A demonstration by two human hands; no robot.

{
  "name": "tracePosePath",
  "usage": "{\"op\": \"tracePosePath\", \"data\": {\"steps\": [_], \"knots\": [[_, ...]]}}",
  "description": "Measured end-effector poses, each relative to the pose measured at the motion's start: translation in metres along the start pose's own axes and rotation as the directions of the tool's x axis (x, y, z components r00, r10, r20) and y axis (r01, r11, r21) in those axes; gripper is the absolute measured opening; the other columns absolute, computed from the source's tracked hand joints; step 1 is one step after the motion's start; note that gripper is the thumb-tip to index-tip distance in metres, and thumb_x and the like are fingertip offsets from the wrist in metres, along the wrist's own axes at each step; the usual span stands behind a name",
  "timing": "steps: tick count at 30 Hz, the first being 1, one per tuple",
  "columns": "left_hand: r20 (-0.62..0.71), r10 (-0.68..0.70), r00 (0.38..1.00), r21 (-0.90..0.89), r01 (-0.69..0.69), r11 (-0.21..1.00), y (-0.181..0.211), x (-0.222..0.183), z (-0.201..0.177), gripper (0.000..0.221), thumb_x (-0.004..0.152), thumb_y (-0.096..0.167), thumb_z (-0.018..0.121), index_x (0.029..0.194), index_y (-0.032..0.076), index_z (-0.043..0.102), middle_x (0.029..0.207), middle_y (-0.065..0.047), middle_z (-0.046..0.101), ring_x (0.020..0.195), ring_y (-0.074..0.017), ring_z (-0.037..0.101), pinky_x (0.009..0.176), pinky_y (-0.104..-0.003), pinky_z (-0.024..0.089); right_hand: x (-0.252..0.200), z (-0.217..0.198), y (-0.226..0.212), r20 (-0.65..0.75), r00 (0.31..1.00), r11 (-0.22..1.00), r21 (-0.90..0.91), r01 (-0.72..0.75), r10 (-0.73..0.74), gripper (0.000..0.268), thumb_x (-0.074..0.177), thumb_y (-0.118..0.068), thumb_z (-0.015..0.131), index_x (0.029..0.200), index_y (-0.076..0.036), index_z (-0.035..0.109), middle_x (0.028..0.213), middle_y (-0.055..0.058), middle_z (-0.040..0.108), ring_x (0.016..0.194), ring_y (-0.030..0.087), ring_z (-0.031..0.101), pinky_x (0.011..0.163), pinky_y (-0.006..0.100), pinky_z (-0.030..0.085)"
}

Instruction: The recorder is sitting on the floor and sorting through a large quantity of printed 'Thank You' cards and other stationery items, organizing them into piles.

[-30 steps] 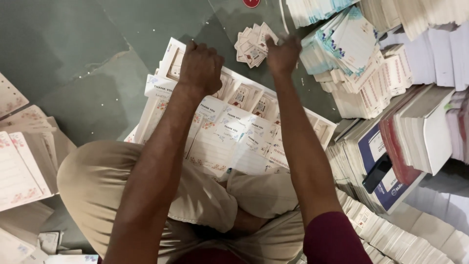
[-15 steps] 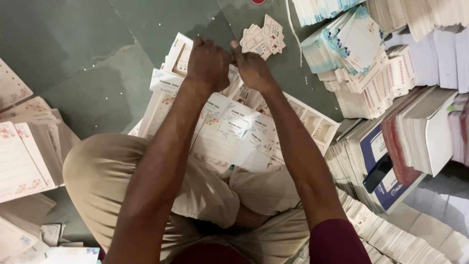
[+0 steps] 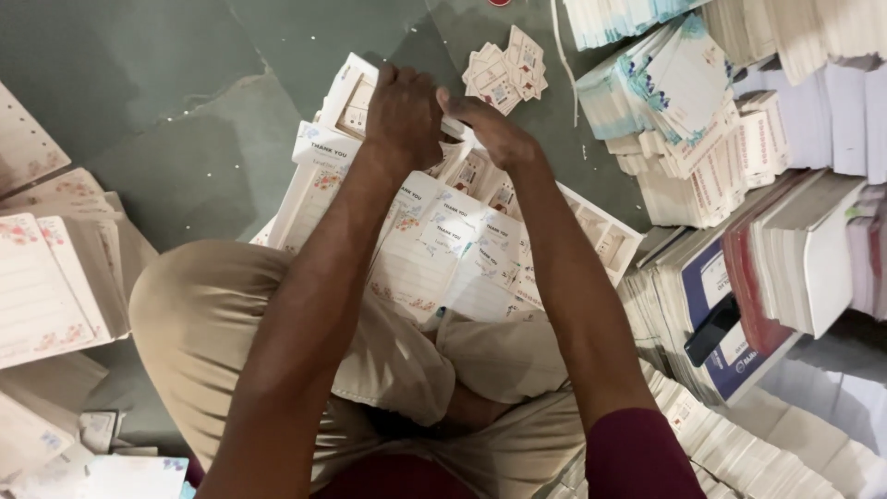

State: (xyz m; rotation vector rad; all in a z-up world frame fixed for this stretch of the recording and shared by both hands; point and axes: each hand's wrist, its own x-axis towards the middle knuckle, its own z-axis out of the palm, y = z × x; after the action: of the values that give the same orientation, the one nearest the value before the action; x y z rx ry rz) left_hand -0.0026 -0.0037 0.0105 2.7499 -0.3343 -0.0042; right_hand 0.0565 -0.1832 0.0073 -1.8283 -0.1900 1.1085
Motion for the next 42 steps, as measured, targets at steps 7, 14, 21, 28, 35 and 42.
{"op": "tracePosePath", "data": {"steps": [7, 14, 21, 28, 35, 42], "knots": [[0.312, -0.083, 0.946, 0.015, 0.083, 0.996, 0.008, 0.004, -0.023, 0.036, 0.081, 0.036, 0.064, 0.097, 0.006, 0.077, 0.088, -0.012, 0.072, 0.103, -0.0293, 0.062, 0.105, -0.043, 0.033, 0.002, 0.024, 0.006, -0.448, 0.893, 0.997, 0.043, 0.067, -0.041, 0.071, 0.097, -0.066, 0.043, 0.110, -0.001, 0.066, 0.100, 0.011, 0.069, 0.097, 0.022, 0.066, 0.090, 0.039, 0.054], [0.197, -0.090, 0.976, -0.069, 0.105, 0.992, 0.002, 0.008, -0.012, 0.035, 0.086, 0.033, 0.055, 0.088, 0.007, 0.079, 0.096, -0.016, 0.077, 0.112, -0.0306, 0.060, 0.103, -0.045, 0.032, -0.075, 0.093, 0.005, -0.576, 0.417, 0.668, -0.736, 0.109, -0.703, 0.022, 0.099, -0.021, 0.066, 0.113, -0.004, 0.064, 0.114, 0.016, 0.063, 0.107, 0.033, 0.057, 0.093, 0.043, 0.048], [0.229, -0.146, 0.962, -0.154, 0.184, 0.971, 0.004, 0.014, -0.019, 0.043, 0.088, 0.038, 0.053, 0.098, 0.004, 0.077, 0.104, -0.017, 0.075, 0.110, -0.0283, 0.061, 0.102, -0.045, 0.030, -0.077, 0.106, -0.005, -0.310, 0.505, 0.351, -0.936, -0.014, -0.806, 0.050, 0.081, -0.016, 0.081, 0.125, -0.001, 0.063, 0.129, 0.016, 0.053, 0.121, 0.036, 0.051, 0.103, 0.048, 0.042], [0.263, -0.157, 0.952, -0.101, 0.189, 0.977, 0.009, 0.015, -0.023, 0.043, 0.096, 0.035, 0.049, 0.098, 0.004, 0.078, 0.103, -0.017, 0.076, 0.114, -0.0281, 0.060, 0.106, -0.044, 0.029, -0.070, 0.113, 0.008, -0.266, 0.592, 0.352, -0.936, 0.032, -0.761, 0.036, 0.075, -0.013, 0.082, 0.106, -0.007, 0.064, 0.117, 0.017, 0.056, 0.114, 0.036, 0.052, 0.090, 0.049, 0.040], [0.227, -0.161, 0.961, -0.175, 0.203, 0.963, 0.004, 0.009, -0.024, 0.051, 0.099, 0.044, 0.045, 0.094, 0.007, 0.080, 0.104, -0.015, 0.075, 0.117, -0.0289, 0.058, 0.106, -0.044, 0.028, -0.073, 0.069, 0.002, -0.206, 0.557, 0.392, -0.889, 0.237, -0.804, 0.014, 0.086, 0.000, 0.078, 0.095, -0.008, 0.070, 0.091, 0.012, 0.071, 0.087, 0.031, 0.066, 0.084, 0.043, 0.048], [0.137, -0.114, 0.984, -0.079, 0.125, 0.989, 0.009, 0.004, -0.025, 0.042, 0.084, 0.044, 0.060, 0.087, 0.006, 0.079, 0.092, -0.014, 0.076, 0.108, -0.0306, 0.058, 0.102, -0.045, 0.030, -0.079, -0.067, -0.016, -0.675, 0.560, 0.871, -0.439, 0.218, -0.481, 0.036, 0.095, 0.001, 0.069, 0.130, 0.000, 0.064, 0.112, 0.012, 0.077, 0.100, 0.019, 0.076, 0.090, 0.036, 0.061]]}}
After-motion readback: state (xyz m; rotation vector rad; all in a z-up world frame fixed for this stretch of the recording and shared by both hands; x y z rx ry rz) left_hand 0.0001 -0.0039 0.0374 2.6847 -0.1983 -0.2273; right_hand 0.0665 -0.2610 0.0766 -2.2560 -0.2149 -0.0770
